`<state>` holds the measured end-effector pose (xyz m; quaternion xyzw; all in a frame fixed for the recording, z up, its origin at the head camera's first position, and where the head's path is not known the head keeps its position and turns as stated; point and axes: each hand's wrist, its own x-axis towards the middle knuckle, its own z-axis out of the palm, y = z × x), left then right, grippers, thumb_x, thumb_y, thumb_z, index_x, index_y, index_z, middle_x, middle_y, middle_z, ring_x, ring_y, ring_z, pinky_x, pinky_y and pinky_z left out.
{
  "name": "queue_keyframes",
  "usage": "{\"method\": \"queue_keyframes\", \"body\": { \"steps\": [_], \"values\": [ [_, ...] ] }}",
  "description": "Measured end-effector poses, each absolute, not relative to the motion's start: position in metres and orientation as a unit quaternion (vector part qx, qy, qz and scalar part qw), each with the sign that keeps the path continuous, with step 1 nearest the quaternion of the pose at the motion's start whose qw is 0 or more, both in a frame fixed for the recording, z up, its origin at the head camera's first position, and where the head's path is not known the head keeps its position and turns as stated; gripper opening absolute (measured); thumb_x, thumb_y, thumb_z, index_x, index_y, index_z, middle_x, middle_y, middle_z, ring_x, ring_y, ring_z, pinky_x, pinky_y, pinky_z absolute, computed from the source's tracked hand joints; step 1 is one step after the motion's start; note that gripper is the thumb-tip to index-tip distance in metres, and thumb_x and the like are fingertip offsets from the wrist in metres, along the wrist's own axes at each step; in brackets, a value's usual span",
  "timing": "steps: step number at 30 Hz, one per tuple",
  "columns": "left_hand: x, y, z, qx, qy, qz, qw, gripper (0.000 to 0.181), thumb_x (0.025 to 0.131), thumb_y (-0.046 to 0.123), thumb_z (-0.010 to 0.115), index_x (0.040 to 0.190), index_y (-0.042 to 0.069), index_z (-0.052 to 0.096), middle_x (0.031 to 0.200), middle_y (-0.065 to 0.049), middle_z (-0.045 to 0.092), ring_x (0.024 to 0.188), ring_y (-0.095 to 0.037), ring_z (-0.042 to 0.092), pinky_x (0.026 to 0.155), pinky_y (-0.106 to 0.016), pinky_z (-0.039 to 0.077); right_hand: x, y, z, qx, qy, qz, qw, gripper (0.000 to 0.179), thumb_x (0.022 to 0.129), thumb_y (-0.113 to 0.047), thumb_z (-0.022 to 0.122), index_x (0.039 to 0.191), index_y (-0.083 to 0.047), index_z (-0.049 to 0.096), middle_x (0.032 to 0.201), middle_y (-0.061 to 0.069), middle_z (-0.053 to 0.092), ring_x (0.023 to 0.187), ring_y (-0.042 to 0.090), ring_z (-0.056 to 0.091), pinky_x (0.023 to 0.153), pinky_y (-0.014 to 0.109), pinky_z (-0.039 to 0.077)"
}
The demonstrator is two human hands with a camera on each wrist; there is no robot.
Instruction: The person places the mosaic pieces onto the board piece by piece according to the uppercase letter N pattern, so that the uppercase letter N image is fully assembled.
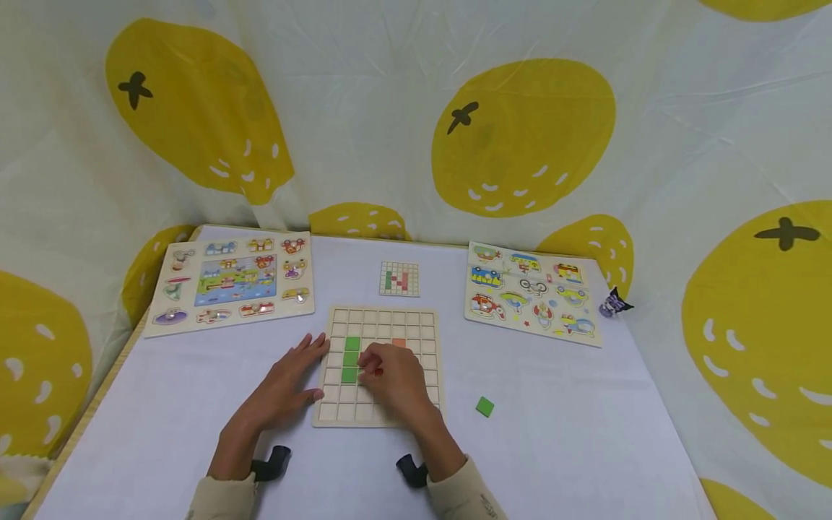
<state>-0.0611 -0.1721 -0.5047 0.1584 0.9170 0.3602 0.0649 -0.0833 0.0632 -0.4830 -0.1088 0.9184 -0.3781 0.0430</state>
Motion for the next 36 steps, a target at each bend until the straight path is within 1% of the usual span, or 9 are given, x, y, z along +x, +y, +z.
{"method": "queue_keyframes", "body": {
  "steps": [3,7,10,16,21,24,28,36],
  "values": [
    [-0.062,-0.172,-0.505,0.158,0.918,0.356,0.071,0.09,0.084,0.004,0.086,0.163,0.006,0.041,0.175,-0.014,0.032,0.164,-0.044,0.02,0.13,-0.069,0.019,-0.081,0.073,-0.479,-0.096,0.917,-0.384,0.035,0.016,0.085,-0.011,0.087,0.097,-0.019,0.079,0.076,-0.012,0.069,0.074,0.005,0.06,0.067,0.022,0.048],
    [-0.062,-0.172,-0.505,0.158,0.919,0.353,0.071,0.091,0.084,0.004,0.086,0.163,0.006,0.041,0.174,-0.014,0.032,0.164,-0.044,0.02,0.13,-0.068,0.019,-0.075,0.086,-0.471,-0.062,0.915,-0.396,0.035,0.016,0.087,-0.015,0.088,0.1,-0.019,0.08,0.078,-0.012,0.069,0.068,0.009,0.056,0.059,0.024,0.043],
    [-0.062,-0.172,-0.504,0.156,0.921,0.351,0.073,0.092,0.083,0.004,0.087,0.163,0.007,0.041,0.175,-0.013,0.032,0.164,-0.043,0.02,0.131,-0.067,0.019,-0.07,0.096,-0.466,-0.046,0.911,-0.408,0.033,0.016,0.088,-0.015,0.087,0.101,-0.02,0.079,0.081,-0.011,0.069,0.066,0.011,0.054,0.057,0.024,0.043],
    [-0.062,-0.173,-0.504,0.149,0.921,0.351,0.083,0.093,0.084,0.004,0.086,0.164,0.008,0.039,0.176,-0.012,0.03,0.165,-0.041,0.018,0.132,-0.067,0.018,-0.059,0.118,-0.46,-0.012,0.907,-0.419,0.027,0.018,0.088,-0.015,0.086,0.103,-0.022,0.079,0.084,-0.009,0.071,0.073,0.013,0.055,0.063,0.024,0.046],
    [-0.062,-0.173,-0.503,0.145,0.919,0.355,0.088,0.093,0.084,0.004,0.086,0.164,0.008,0.039,0.176,-0.011,0.029,0.166,-0.041,0.017,0.132,-0.066,0.016,-0.053,0.136,-0.459,0.02,0.906,-0.422,0.019,0.021,0.088,-0.015,0.087,0.104,-0.023,0.079,0.085,-0.008,0.072,0.069,0.014,0.053,0.057,0.022,0.044],
    [-0.063,-0.172,-0.504,0.142,0.92,0.354,0.091,0.094,0.084,0.004,0.086,0.165,0.009,0.038,0.177,-0.01,0.029,0.166,-0.04,0.016,0.132,-0.066,0.016,-0.047,0.148,-0.459,0.039,0.907,-0.42,0.015,0.022,0.087,-0.012,0.087,0.105,-0.021,0.079,0.086,-0.007,0.072,0.067,0.015,0.052,0.055,0.022,0.043],
    [-0.063,-0.172,-0.505,0.138,0.921,0.351,0.092,0.095,0.084,0.005,0.086,0.165,0.01,0.038,0.177,-0.009,0.029,0.166,-0.039,0.016,0.132,-0.066,0.016,-0.04,0.163,-0.46,0.065,0.909,-0.412,0.015,0.024,0.086,-0.009,0.087,0.107,-0.018,0.079,0.089,-0.004,0.074,0.069,0.015,0.052,0.057,0.022,0.043],
    [-0.063,-0.172,-0.504,0.137,0.92,0.355,0.094,0.094,0.084,0.004,0.086,0.165,0.009,0.038,0.177,-0.01,0.028,0.166,-0.04,0.016,0.132,-0.066,0.016,-0.026,0.192,-0.467,0.107,0.915,-0.388,0.009,0.032,0.081,-0.006,0.09,0.108,-0.02,0.079,0.099,0.001,0.077,0.074,0.015,0.053,0.062,0.022,0.043]
  ]
}}
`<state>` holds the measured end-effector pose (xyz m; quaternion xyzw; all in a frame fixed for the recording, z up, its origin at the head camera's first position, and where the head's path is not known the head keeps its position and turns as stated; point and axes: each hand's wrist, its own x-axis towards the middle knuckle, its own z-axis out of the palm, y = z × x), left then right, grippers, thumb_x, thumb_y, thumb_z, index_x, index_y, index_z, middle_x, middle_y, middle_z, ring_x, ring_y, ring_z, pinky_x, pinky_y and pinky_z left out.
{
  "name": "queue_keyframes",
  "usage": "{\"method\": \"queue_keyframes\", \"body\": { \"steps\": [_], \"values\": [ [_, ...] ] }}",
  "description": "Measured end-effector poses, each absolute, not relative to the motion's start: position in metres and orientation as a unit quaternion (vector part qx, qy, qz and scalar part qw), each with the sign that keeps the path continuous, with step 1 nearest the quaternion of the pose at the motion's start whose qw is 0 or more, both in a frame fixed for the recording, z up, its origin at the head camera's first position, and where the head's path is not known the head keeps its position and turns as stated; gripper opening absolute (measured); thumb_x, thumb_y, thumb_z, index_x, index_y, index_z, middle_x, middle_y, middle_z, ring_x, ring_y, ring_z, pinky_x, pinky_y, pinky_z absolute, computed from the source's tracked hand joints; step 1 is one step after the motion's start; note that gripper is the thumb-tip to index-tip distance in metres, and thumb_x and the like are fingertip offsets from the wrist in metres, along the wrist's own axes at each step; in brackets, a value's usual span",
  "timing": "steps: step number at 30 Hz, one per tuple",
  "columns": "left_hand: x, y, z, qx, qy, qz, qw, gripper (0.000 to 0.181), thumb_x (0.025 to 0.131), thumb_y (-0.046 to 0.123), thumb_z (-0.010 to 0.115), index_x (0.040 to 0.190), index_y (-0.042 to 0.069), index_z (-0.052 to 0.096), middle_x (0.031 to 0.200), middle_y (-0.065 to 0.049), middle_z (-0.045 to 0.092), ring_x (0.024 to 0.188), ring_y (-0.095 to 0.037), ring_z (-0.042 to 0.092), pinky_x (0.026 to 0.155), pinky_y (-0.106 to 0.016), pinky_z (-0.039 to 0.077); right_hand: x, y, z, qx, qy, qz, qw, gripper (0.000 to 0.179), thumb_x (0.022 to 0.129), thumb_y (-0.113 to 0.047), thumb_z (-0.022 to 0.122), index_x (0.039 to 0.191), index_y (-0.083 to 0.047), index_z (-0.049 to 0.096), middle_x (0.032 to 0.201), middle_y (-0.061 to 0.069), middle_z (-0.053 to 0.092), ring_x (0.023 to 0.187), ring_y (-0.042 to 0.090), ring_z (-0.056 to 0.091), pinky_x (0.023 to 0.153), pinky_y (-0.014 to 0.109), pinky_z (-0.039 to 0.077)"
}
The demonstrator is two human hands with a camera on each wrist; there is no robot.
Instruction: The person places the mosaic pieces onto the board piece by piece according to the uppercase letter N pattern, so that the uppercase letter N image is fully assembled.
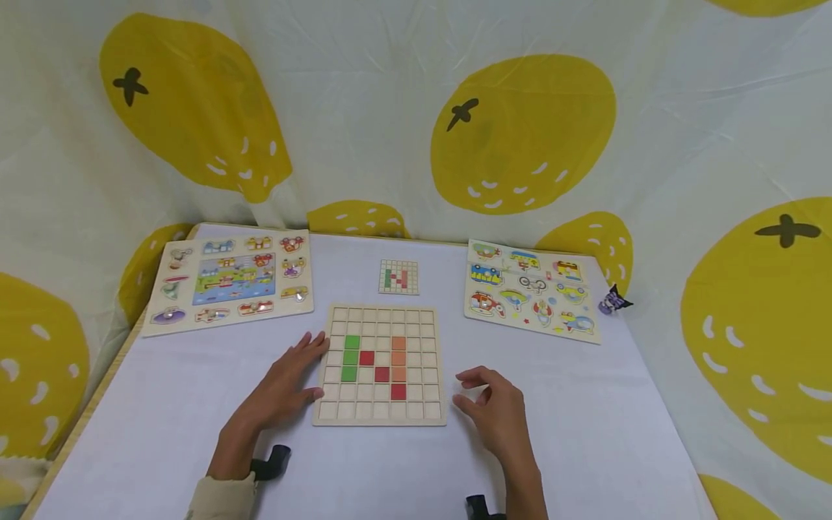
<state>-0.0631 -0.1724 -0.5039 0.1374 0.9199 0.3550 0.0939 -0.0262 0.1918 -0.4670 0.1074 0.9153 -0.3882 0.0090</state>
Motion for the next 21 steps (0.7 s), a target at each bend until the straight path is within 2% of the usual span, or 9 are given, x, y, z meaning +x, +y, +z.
{"method": "queue_keyframes", "body": {
  "steps": [7,14,21],
  "values": [
    [-0.063,-0.173,-0.504,0.142,0.919,0.358,0.091,0.094,0.083,0.003,0.086,0.164,0.008,0.038,0.176,-0.011,0.029,0.166,-0.04,0.017,0.132,-0.066,0.016,-0.016,0.213,-0.474,0.135,0.927,-0.351,0.02,0.042,0.077,-0.008,0.093,0.114,-0.021,0.078,0.109,0.002,0.074,0.081,0.015,0.055,0.069,0.023,0.043],
    [-0.064,-0.173,-0.505,0.137,0.919,0.358,0.094,0.095,0.083,0.003,0.086,0.165,0.01,0.038,0.177,-0.009,0.028,0.166,-0.04,0.016,0.132,-0.066,0.016,-0.008,0.225,-0.478,0.137,0.937,-0.319,0.031,0.042,0.078,-0.012,0.093,0.117,-0.02,0.078,0.106,0.006,0.069,0.079,0.015,0.052,0.067,0.026,0.038],
    [-0.064,-0.173,-0.506,0.137,0.919,0.359,0.092,0.096,0.083,0.003,0.086,0.165,0.01,0.038,0.177,-0.009,0.028,0.166,-0.04,0.017,0.132,-0.066,0.016,-0.011,0.224,-0.482,0.153,0.942,-0.297,0.039,0.04,0.079,-0.006,0.09,0.116,-0.017,0.078,0.106,0.005,0.07,0.078,0.017,0.053,0.066,0.028,0.039]
  ]
}}
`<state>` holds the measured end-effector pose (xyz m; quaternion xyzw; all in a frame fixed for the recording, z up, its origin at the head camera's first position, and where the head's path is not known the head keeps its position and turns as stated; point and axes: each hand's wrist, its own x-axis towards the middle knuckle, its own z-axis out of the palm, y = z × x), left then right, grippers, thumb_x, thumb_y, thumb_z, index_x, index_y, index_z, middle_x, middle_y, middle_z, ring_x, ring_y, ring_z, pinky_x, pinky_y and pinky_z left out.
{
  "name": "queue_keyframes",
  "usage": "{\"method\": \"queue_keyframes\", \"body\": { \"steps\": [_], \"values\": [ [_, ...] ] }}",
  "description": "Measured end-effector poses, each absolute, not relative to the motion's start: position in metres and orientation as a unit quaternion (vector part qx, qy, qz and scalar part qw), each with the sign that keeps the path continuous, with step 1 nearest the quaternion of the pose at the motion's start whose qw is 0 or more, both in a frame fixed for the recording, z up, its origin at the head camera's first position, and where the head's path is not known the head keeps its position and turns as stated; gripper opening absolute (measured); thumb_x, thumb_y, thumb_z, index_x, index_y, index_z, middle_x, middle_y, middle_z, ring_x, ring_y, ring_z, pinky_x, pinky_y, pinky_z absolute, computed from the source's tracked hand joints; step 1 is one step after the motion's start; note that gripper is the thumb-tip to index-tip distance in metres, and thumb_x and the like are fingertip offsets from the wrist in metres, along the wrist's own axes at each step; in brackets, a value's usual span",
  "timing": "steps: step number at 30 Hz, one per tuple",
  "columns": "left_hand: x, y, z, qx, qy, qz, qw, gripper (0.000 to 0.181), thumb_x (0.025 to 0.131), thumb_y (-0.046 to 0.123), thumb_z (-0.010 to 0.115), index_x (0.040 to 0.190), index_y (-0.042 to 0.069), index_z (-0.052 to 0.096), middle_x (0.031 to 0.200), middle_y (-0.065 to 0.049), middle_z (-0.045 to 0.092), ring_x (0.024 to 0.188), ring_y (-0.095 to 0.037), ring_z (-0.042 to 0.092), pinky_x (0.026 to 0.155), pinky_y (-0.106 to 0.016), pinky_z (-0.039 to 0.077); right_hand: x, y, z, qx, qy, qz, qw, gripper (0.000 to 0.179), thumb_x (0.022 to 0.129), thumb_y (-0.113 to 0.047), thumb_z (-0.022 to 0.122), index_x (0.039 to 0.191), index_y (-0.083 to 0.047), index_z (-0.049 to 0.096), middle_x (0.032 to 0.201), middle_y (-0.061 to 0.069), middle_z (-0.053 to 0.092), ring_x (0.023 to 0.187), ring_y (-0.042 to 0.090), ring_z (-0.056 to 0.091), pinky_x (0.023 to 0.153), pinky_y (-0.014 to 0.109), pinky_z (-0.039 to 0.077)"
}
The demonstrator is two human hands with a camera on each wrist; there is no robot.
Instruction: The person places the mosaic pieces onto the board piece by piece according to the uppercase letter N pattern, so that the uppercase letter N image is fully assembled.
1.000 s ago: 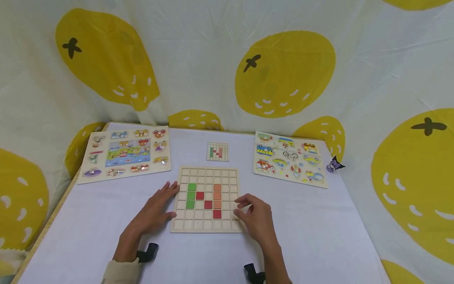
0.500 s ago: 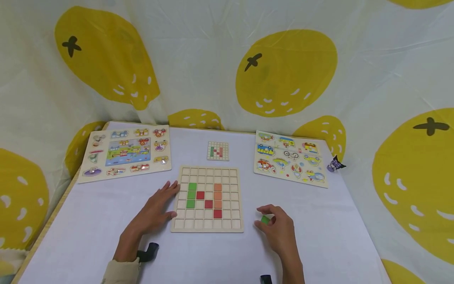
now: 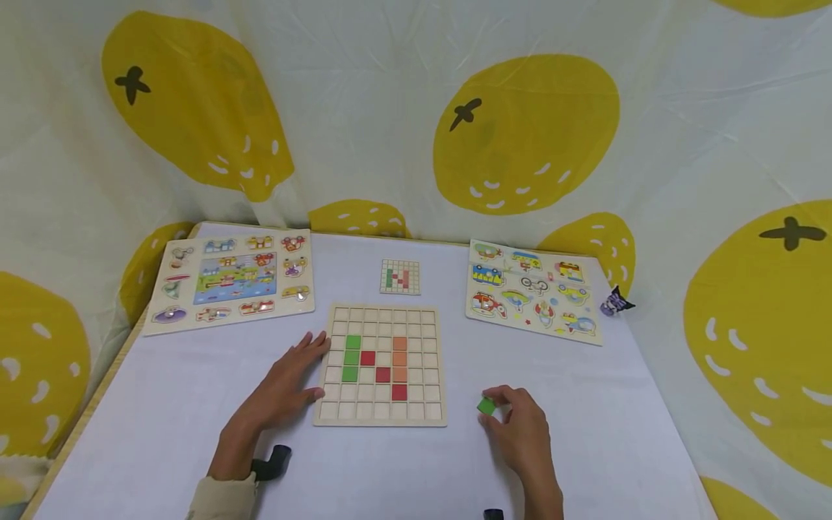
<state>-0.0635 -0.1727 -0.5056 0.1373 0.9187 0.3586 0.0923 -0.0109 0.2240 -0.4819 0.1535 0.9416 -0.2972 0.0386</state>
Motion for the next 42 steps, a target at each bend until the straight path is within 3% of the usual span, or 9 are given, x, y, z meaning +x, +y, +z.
{"method": "queue_keyframes", "body": {
  "steps": [12,23,42],
  "values": [
    [-0.063,-0.174,-0.507,0.138,0.919,0.358,0.091,0.095,0.084,0.003,0.086,0.165,0.01,0.038,0.177,-0.009,0.028,0.166,-0.04,0.017,0.132,-0.066,0.016,-0.013,0.222,-0.48,0.163,0.945,-0.282,0.046,0.032,0.078,-0.008,0.092,0.104,-0.015,0.075,0.094,0.003,0.07,0.09,0.023,0.063,0.074,0.037,0.043],
    [-0.063,-0.173,-0.507,0.136,0.918,0.36,0.09,0.095,0.083,0.003,0.086,0.165,0.01,0.038,0.177,-0.009,0.029,0.166,-0.04,0.017,0.132,-0.066,0.016,-0.012,0.214,-0.48,0.158,0.92,-0.358,0.03,0.021,0.078,-0.01,0.091,0.089,-0.018,0.075,0.078,-0.003,0.07,0.074,0.015,0.053,0.065,0.027,0.038],
    [-0.063,-0.173,-0.507,0.136,0.921,0.354,0.092,0.095,0.084,0.005,0.086,0.166,0.011,0.037,0.177,-0.009,0.028,0.166,-0.04,0.016,0.132,-0.066,0.017,-0.016,0.159,-0.486,0.066,0.889,-0.453,0.009,0.022,0.078,-0.008,0.091,0.086,-0.022,0.075,0.072,-0.007,0.069,0.061,0.008,0.047,0.055,0.02,0.039]
  ]
}}
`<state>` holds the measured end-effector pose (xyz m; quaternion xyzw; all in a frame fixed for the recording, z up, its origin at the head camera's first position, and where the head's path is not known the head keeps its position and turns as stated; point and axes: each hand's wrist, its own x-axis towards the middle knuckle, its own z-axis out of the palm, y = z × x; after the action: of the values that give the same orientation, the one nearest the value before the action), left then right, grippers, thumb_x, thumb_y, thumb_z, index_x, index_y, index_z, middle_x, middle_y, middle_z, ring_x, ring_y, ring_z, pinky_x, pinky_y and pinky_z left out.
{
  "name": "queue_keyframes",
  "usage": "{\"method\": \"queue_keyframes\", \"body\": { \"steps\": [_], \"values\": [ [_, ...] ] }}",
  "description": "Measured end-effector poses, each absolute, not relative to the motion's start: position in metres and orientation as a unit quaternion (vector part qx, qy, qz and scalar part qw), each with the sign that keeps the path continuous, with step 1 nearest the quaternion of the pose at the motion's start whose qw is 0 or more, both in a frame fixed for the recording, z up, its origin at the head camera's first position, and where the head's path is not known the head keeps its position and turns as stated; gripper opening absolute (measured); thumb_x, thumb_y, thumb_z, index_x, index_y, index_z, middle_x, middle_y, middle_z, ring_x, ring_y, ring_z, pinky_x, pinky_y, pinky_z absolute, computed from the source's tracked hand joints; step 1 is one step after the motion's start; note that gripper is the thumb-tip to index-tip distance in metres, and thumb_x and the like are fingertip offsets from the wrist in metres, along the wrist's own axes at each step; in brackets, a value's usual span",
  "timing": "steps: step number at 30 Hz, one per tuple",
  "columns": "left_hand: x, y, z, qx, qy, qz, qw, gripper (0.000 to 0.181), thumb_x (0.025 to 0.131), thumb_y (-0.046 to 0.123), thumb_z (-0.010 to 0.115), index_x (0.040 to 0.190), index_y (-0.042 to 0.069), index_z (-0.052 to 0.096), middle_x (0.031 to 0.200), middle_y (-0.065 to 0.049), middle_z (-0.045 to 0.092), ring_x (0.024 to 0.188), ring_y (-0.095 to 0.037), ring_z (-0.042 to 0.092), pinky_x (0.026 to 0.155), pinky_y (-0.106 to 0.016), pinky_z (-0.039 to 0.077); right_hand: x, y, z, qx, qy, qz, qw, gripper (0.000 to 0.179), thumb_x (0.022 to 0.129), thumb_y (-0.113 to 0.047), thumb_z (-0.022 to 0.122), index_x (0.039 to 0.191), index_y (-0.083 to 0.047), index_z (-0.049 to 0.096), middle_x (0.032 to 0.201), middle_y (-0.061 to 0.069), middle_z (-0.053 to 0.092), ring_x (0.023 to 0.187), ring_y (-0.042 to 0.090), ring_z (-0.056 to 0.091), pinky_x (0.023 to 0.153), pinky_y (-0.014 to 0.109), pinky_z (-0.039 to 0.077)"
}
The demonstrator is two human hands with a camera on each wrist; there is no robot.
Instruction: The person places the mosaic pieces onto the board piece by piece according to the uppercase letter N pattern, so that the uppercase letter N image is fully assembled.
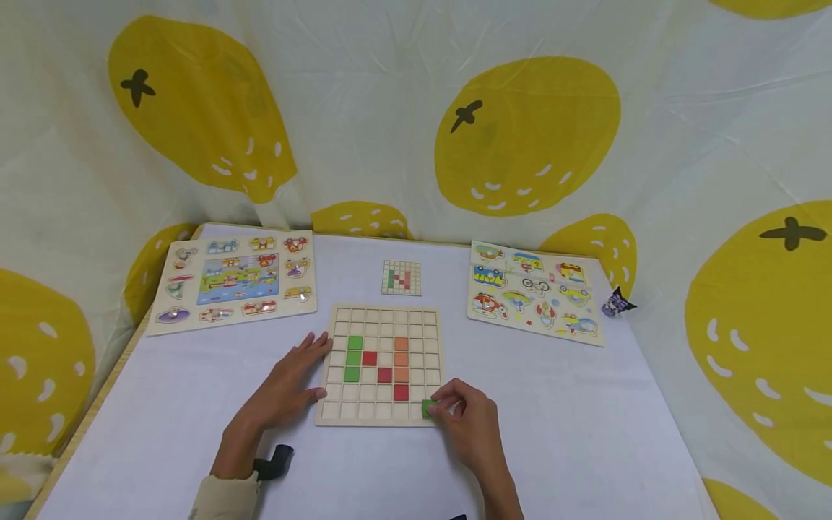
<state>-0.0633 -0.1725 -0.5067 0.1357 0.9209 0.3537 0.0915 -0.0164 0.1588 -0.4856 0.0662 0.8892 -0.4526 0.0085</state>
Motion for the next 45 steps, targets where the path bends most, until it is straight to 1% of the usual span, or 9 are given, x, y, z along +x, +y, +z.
{"method": "queue_keyframes", "body": {
  "steps": [10,15,20,24,26,30,37,45],
  "values": [
    [-0.064,-0.172,-0.507,0.138,0.92,0.355,0.092,0.096,0.084,0.005,0.087,0.166,0.011,0.037,0.177,-0.009,0.028,0.166,-0.04,0.017,0.132,-0.066,0.017,-0.022,0.131,-0.485,0.043,0.893,-0.448,0.022,0.018,0.083,-0.01,0.089,0.089,-0.022,0.076,0.074,-0.009,0.069,0.062,0.008,0.047,0.053,0.02,0.039],
    [-0.065,-0.172,-0.507,0.134,0.921,0.354,0.094,0.096,0.084,0.005,0.087,0.166,0.013,0.037,0.177,-0.008,0.027,0.166,-0.039,0.016,0.132,-0.066,0.017,-0.027,0.117,-0.482,0.031,0.896,-0.442,0.019,0.017,0.085,-0.011,0.088,0.089,-0.023,0.076,0.075,-0.011,0.07,0.062,0.007,0.049,0.055,0.019,0.041],
    [-0.065,-0.172,-0.508,0.137,0.92,0.356,0.095,0.095,0.084,0.004,0.086,0.166,0.011,0.038,0.177,-0.009,0.028,0.166,-0.04,0.016,0.132,-0.066,0.016,-0.032,0.101,-0.477,0.017,0.898,-0.439,0.017,0.017,0.085,-0.01,0.087,0.088,-0.023,0.076,0.074,-0.012,0.069,0.061,0.008,0.05,0.054,0.02,0.039],
    [-0.065,-0.172,-0.508,0.138,0.919,0.356,0.098,0.094,0.084,0.003,0.086,0.165,0.009,0.038,0.176,-0.01,0.029,0.166,-0.041,0.017,0.132,-0.066,0.016,-0.037,0.087,-0.474,0.008,0.901,-0.432,0.028,0.015,0.086,-0.011,0.087,0.09,-0.022,0.076,0.074,-0.011,0.067,0.067,0.008,0.052,0.056,0.021,0.04],
    [-0.064,-0.172,-0.508,0.139,0.919,0.356,0.099,0.094,0.084,0.003,0.086,0.165,0.009,0.038,0.176,-0.01,0.029,0.166,-0.041,0.017,0.132,-0.067,0.016,-0.039,0.081,-0.474,0.006,0.903,-0.428,0.032,0.015,0.087,-0.011,0.087,0.09,-0.022,0.077,0.074,-0.011,0.066,0.069,0.008,0.053,0.057,0.021,0.04],
    [-0.065,-0.172,-0.507,0.143,0.918,0.358,0.093,0.094,0.084,0.004,0.086,0.165,0.009,0.039,0.176,-0.011,0.03,0.165,-0.042,0.018,0.131,-0.068,0.017,-0.043,0.069,-0.474,-0.007,0.908,-0.419,0.031,0.015,0.085,-0.011,0.087,0.088,-0.022,0.077,0.071,-0.011,0.066,0.064,0.008,0.051,0.055,0.023,0.037],
    [-0.064,-0.173,-0.505,0.144,0.917,0.361,0.087,0.093,0.083,0.003,0.086,0.164,0.008,0.04,0.175,-0.011,0.031,0.165,-0.042,0.019,0.131,-0.069,0.018,-0.051,0.057,-0.478,-0.031,0.92,-0.389,0.033,0.014,0.084,-0.011,0.089,0.086,-0.019,0.078,0.067,-0.013,0.064,0.067,0.001,0.055,0.059,0.022,0.041],
    [-0.063,-0.173,-0.503,0.157,0.918,0.358,0.07,0.092,0.082,0.004,0.087,0.162,0.006,0.042,0.173,-0.014,0.035,0.163,-0.045,0.022,0.127,-0.072,0.022,-0.057,0.046,-0.481,-0.032,0.93,-0.366,0.021,0.015,0.082,-0.011,0.089,0.082,-0.018,0.076,0.064,-0.013,0.062,0.063,0.002,0.053,0.059,0.022,0.038]
  ]
}}
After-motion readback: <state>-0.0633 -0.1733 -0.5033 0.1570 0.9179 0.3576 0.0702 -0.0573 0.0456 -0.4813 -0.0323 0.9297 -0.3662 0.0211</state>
